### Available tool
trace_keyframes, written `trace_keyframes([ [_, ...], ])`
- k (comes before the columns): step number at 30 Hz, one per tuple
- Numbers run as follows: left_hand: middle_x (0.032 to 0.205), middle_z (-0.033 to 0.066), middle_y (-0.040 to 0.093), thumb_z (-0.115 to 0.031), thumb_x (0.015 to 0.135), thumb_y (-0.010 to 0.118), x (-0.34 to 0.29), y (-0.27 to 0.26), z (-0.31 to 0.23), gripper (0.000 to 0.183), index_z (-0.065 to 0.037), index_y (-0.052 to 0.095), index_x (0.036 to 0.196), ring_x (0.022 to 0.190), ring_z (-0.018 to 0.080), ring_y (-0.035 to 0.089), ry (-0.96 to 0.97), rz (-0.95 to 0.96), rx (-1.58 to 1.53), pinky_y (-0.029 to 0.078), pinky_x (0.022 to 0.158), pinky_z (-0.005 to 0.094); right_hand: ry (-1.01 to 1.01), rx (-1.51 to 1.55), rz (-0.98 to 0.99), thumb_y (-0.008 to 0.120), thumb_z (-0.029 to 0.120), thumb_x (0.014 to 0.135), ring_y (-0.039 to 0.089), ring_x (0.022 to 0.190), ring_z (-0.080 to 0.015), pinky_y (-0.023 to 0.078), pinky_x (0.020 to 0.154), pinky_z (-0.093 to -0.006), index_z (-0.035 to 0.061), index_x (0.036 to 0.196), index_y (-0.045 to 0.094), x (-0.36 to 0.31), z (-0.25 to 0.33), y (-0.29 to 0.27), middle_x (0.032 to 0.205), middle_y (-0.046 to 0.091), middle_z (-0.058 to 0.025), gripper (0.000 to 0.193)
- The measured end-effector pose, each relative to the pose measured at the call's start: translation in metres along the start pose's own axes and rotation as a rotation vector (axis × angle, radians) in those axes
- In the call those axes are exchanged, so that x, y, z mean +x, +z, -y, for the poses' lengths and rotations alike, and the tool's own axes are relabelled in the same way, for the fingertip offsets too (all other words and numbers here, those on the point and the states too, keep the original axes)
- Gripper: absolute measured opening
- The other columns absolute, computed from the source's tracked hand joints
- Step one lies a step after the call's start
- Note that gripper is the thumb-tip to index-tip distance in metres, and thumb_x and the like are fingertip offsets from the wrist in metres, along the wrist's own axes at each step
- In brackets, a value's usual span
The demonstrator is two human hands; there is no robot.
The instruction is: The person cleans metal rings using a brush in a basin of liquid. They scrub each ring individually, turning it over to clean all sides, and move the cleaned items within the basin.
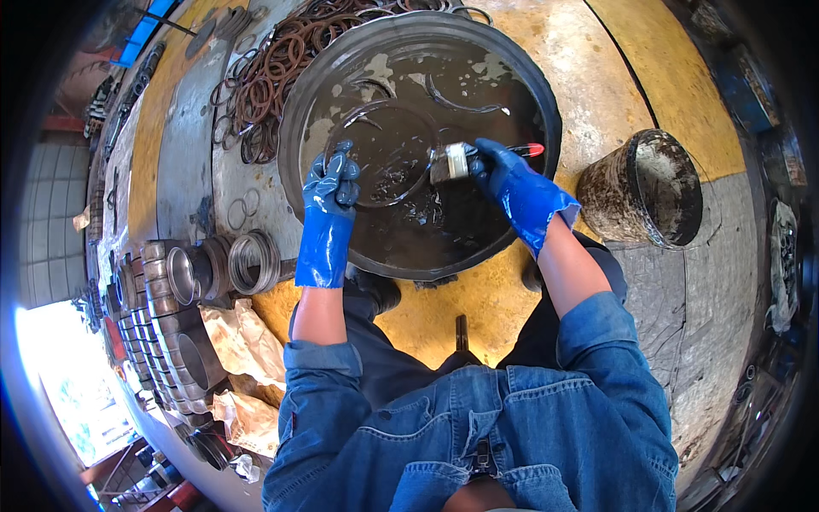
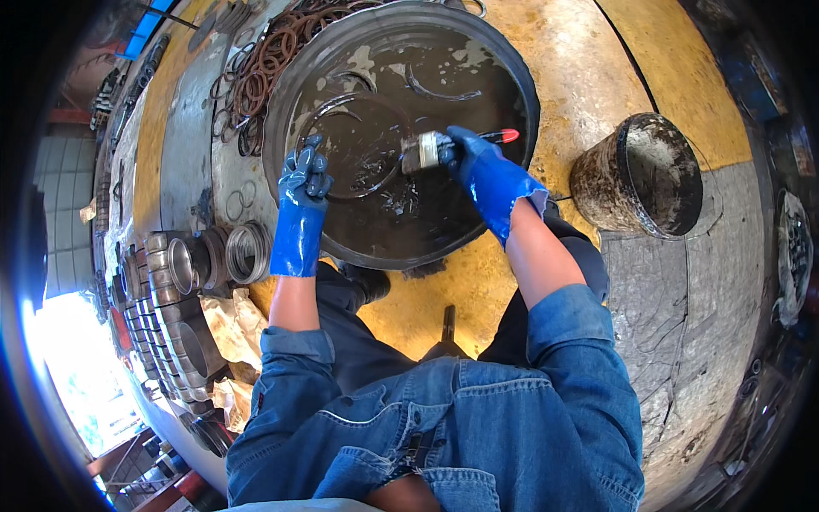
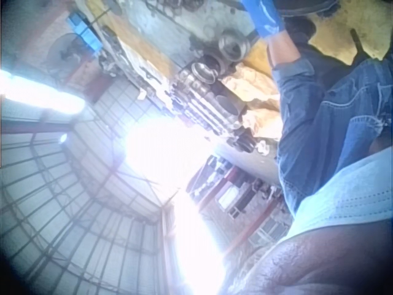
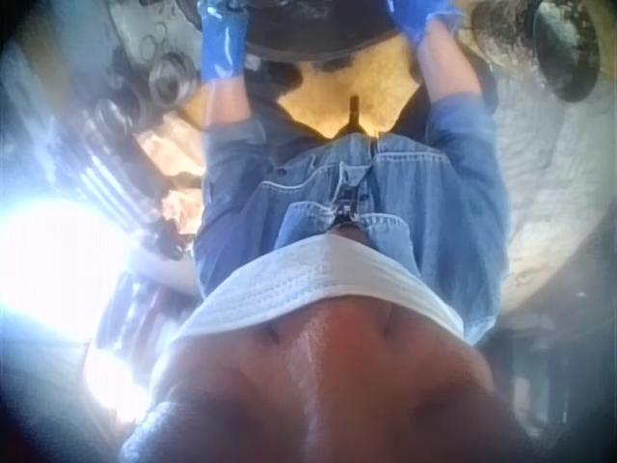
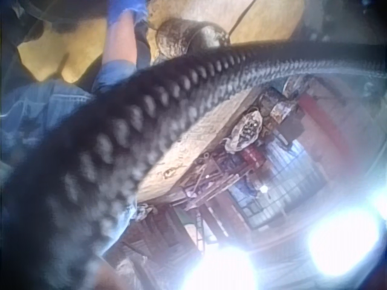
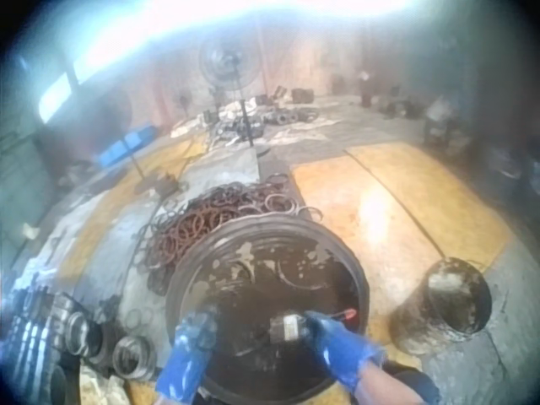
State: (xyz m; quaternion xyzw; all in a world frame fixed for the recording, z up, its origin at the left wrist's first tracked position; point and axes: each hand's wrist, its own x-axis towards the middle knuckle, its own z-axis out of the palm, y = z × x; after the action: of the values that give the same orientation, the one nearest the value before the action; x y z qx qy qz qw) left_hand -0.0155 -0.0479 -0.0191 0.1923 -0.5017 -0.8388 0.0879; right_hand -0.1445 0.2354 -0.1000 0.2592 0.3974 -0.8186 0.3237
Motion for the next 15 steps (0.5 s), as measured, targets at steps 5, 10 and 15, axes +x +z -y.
trace_keyframes([
  [5, 0.081, 0.0024, 0.069, -0.018, 0.099, 0.068, -0.01, 0.011, -0.009, 0.032, -0.006, 0.066, 0.128, 0.048, 0.0043, 0.042, -0.077, -0.182, 0.102, 0.03, 0.046, 0.0218, -0.267, -0.843, 0.048, 0.071, 0.041, 0.087, 0.068, 0.074, -0.0203, 0.054, 0.072, -0.0369, -0.0041, 0.096, 0.072, -0.062, -0.003, 0.029, 0.082, 0.073, -0.0081, 0.046],
  [10, 0.082, 0.002, 0.07, -0.022, 0.097, 0.071, -0.008, 0.035, 0.008, 0.033, -0.008, 0.068, 0.127, 0.049, 0.0057, 0.043, -0.082, -0.217, 0.259, 0.032, 0.046, 0.0229, -0.329, -1.197, -0.066, 0.072, 0.039, 0.086, 0.067, 0.075, -0.0156, 0.054, 0.073, -0.0348, -0.0023, 0.098, 0.074, -0.049, 0.001, 0.038, 0.081, 0.073, -0.0084, 0.044],
  [15, 0.082, 0.0026, 0.07, -0.024, 0.101, 0.066, -0.014, 0.037, 0.01, 0.03, -0.008, 0.069, 0.126, 0.051, 0.0066, 0.047, -0.061, -0.196, 0.249, 0.035, 0.046, 0.0226, -0.237, -0.709, 0.336, 0.073, 0.029, 0.091, 0.068, 0.078, -0.0147, 0.054, 0.074, -0.0313, -0.0005, 0.104, 0.076, -0.076, -0.028, 0.065, 0.09, 0.076, -0.0058, 0.033],
])
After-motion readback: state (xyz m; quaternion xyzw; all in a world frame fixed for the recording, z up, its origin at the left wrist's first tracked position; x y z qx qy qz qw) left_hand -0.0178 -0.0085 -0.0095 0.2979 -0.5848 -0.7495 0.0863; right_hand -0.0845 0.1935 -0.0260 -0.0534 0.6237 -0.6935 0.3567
